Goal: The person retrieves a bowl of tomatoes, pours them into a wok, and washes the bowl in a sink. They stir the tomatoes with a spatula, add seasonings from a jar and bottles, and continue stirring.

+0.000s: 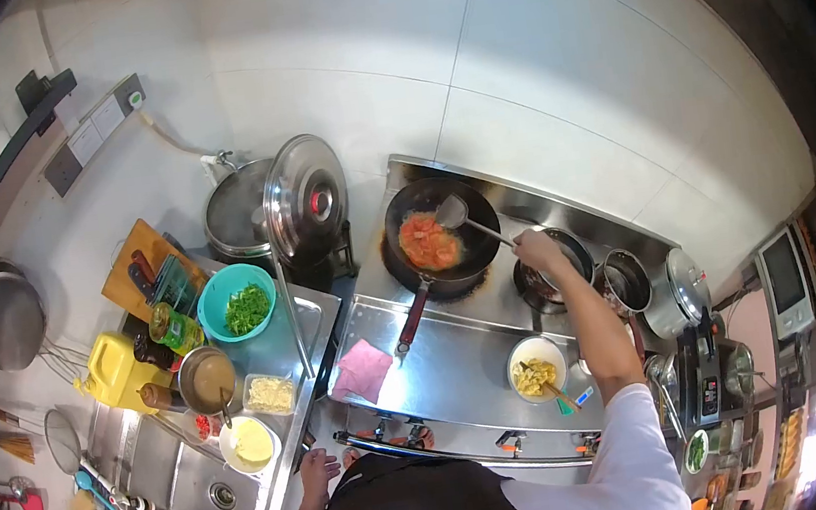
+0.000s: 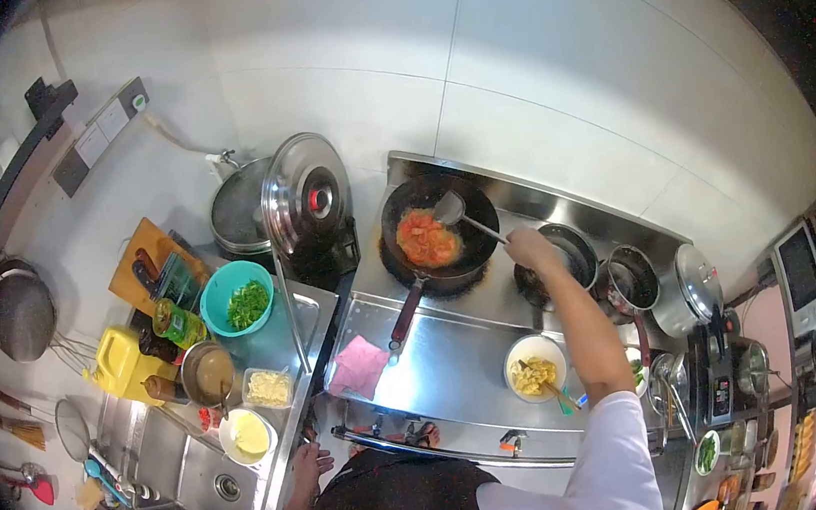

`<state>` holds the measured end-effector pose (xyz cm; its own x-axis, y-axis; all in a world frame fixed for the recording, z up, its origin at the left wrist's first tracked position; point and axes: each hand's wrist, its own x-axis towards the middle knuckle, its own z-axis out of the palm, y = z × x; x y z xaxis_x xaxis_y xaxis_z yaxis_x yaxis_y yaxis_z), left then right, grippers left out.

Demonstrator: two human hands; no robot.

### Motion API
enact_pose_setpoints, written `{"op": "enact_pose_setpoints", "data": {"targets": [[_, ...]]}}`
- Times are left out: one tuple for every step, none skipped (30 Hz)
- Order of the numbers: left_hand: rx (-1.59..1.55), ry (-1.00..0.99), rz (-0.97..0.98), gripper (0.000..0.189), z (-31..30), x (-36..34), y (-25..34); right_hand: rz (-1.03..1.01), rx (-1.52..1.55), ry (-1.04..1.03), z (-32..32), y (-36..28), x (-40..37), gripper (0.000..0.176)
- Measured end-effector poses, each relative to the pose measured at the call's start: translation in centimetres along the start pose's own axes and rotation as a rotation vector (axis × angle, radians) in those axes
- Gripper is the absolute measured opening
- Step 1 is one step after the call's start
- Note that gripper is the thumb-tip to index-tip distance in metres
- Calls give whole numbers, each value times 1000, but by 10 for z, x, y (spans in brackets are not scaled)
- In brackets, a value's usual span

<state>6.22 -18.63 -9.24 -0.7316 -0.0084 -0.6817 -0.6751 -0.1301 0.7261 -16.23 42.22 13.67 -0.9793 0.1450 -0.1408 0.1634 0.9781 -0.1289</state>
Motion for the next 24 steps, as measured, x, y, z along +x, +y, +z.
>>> {"op": "enact_pose_setpoints", "data": {"targets": [[5,-15,6,35,2,3,1,109,128,-47,9,-7,1,30],[9,-30,11,35,3,4,2,218,257,-95,20,-19,-1,30],[14,-44,17,35,6,5,4,326,387,-141,27,-29,-7,29],[27,-42,26,35,8,7,9,350,383,-170,28,-33,-15,29],[36,-35,33,36,11,7,16,368,376,-202,26,-41,-27,29],[39,-23,37,36,14,5,21,382,365,-241,29,-47,-36,28],[22,-10,60,36,13,4,22,216,128,-143,53,-20,-38,28],[1,6,86,36,10,4,23,43,-106,-42,74,7,-34,27],[-15,22,109,36,9,1,27,96,-96,-16,68,-3,-42,26],[-32,37,111,35,9,-3,30,155,-84,9,60,-7,-56,26],[-23,49,115,35,8,-4,30,217,-72,40,48,-15,-67,26],[-15,60,120,34,5,-3,30,253,-77,65,45,-22,-71,26],[-7,73,124,33,2,-3,28,287,-82,89,44,-31,-75,27],[-17,67,162,32,-3,1,24,318,-85,111,47,-39,-77,27],[-23,67,217,30,-1,-1,26,337,-106,62,53,-38,-75,28],[-31,81,276,28,-1,0,30,342,-125,13,60,-35,-70,30],[-41,114,336,26,-4,-3,37,435,-72,46,64,-33,-71,30],[-45,164,437,24,-8,-9,46,400,-73,73,59,-37,-77,31],[-49,225,537,22,-11,-15,58,381,-42,132,75,-20,-72,32],[-58,334,558,21,-15,-27,77,408,-58,132,52,-47,-84,31],[-59,431,570,21,-26,-38,94,408,-69,121,51,-51,-86,29],[-6,580,676,22,-43,-41,102,397,-91,132,43,-71,-95,29],[53,713,785,23,-57,-40,111,320,-121,213,62,-65,-93,29],[22,786,834,25,-78,-36,118,226,-155,260,107,-33,-83,28]]}}
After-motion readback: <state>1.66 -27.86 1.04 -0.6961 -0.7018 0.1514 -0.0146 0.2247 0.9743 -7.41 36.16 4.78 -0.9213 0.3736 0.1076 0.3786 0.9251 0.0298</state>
